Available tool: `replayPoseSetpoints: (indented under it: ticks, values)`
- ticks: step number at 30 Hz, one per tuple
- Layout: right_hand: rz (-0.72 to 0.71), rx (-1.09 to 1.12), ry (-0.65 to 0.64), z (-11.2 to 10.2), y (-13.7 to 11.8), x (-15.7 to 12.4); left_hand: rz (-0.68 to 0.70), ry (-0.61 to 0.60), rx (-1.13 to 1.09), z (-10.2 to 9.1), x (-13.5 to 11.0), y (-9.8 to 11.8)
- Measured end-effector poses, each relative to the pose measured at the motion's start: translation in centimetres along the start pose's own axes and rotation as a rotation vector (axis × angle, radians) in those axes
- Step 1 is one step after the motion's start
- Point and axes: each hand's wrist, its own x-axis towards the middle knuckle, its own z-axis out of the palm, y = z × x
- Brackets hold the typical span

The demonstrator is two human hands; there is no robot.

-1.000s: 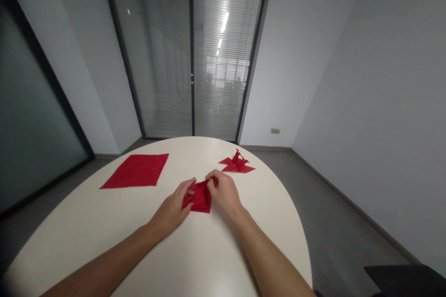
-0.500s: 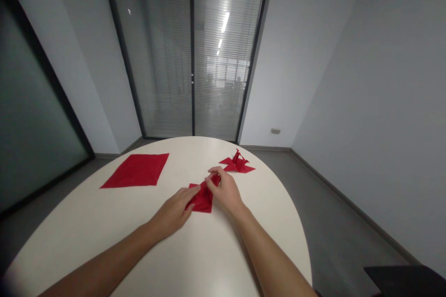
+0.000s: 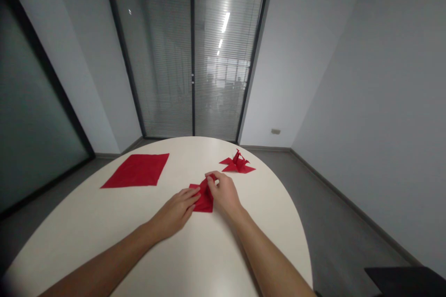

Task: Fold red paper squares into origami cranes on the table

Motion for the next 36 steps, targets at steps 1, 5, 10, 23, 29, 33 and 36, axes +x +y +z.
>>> replayPoseSetpoints:
  ticks: [1,5,10,23,29,33,36]
  values:
    - [0.005,0.008,-0.001,0.0,0.1,0.0,-0.001,-0.007,0.004,0.0,0.0,0.0]
    - [-0.026,0.065,0.022,-0.3,0.4,0.1,-0.001,-0.021,0.019,0.1,-0.1,-0.3]
    - [-0.174,0.031,-0.099,-1.2,0.5,0.0,0.013,-0.006,0.023,0.1,-0.2,-0.4]
    - [0.092,0.069,-0.140,-0.5,2.6,0.1,0.031,0.006,-0.026,-0.4,-0.5,-0.3]
    - [0.098,0.143,-0.219,-0.8,1.6,0.0,0.055,-0.020,-0.059,-0.5,-0.4,-0.1]
    - [0.073,0.168,-0.202,-0.7,1.3,0.1,0.047,-0.024,-0.096,-0.8,-0.5,-0.1]
    - [0.050,0.171,-0.218,-0.6,1.5,0.2,0.037,-0.029,-0.140,-1.0,-0.6,-0.1]
